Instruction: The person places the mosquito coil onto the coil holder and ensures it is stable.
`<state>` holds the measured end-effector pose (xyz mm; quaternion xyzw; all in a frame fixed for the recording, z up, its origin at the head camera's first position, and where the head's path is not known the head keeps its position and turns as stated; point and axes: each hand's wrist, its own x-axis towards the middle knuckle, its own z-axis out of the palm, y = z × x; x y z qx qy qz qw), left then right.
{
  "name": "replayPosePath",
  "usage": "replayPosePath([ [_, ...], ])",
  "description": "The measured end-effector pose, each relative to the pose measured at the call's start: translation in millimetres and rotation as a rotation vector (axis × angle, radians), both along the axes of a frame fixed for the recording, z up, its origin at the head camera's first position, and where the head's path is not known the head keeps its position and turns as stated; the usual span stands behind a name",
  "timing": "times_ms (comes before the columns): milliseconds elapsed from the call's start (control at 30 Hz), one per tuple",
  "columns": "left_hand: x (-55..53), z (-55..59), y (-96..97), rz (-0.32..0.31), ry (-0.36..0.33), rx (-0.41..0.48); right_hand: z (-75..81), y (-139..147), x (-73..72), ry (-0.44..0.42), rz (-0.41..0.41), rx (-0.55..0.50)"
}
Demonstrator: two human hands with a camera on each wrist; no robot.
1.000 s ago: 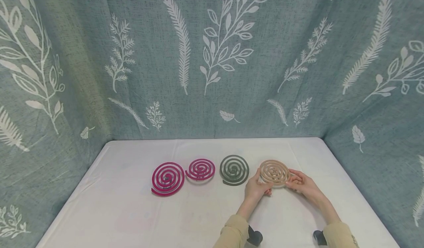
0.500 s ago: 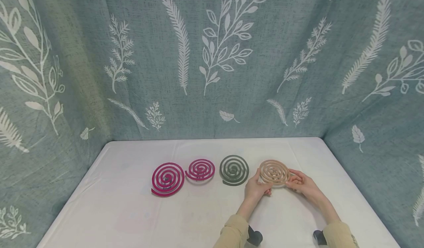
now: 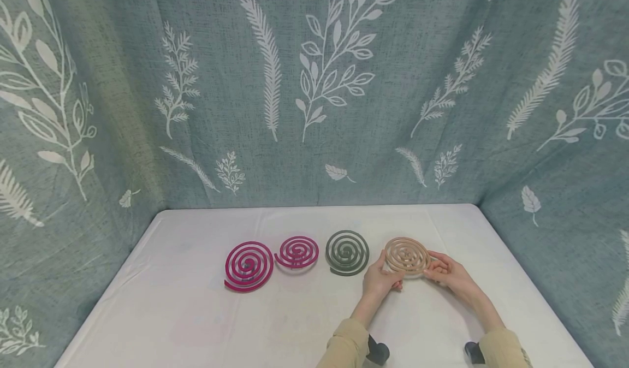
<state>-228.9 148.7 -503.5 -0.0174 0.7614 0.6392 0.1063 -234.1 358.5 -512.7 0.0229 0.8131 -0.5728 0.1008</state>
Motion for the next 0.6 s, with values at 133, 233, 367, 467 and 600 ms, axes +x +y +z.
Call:
replayPosePath([
  [133,-0.3,-0.3,0.1,0.003,0.002,-0.006,-0.3,0.2,-0.3,0.0,0.001,0.001],
  [233,-0.6,-0.8,0.4,0.003,0.002,-0.006,-0.5,0.4,-0.3,0.002,0.003,-0.001],
  [367,-0.5,-1.4,0.7,0.006,0.002,-0.006,-0.2,0.4,0.1,0.005,0.008,-0.008],
  [467,-0.2,-1.5,0.7,0.01,0.005,-0.007,0.4,0.2,0.5,0.003,0.009,-0.011],
  [600,0.5,-1.3,0.4,0.014,0.006,-0.011,1.2,0.0,0.4,-0.006,0.008,-0.014],
])
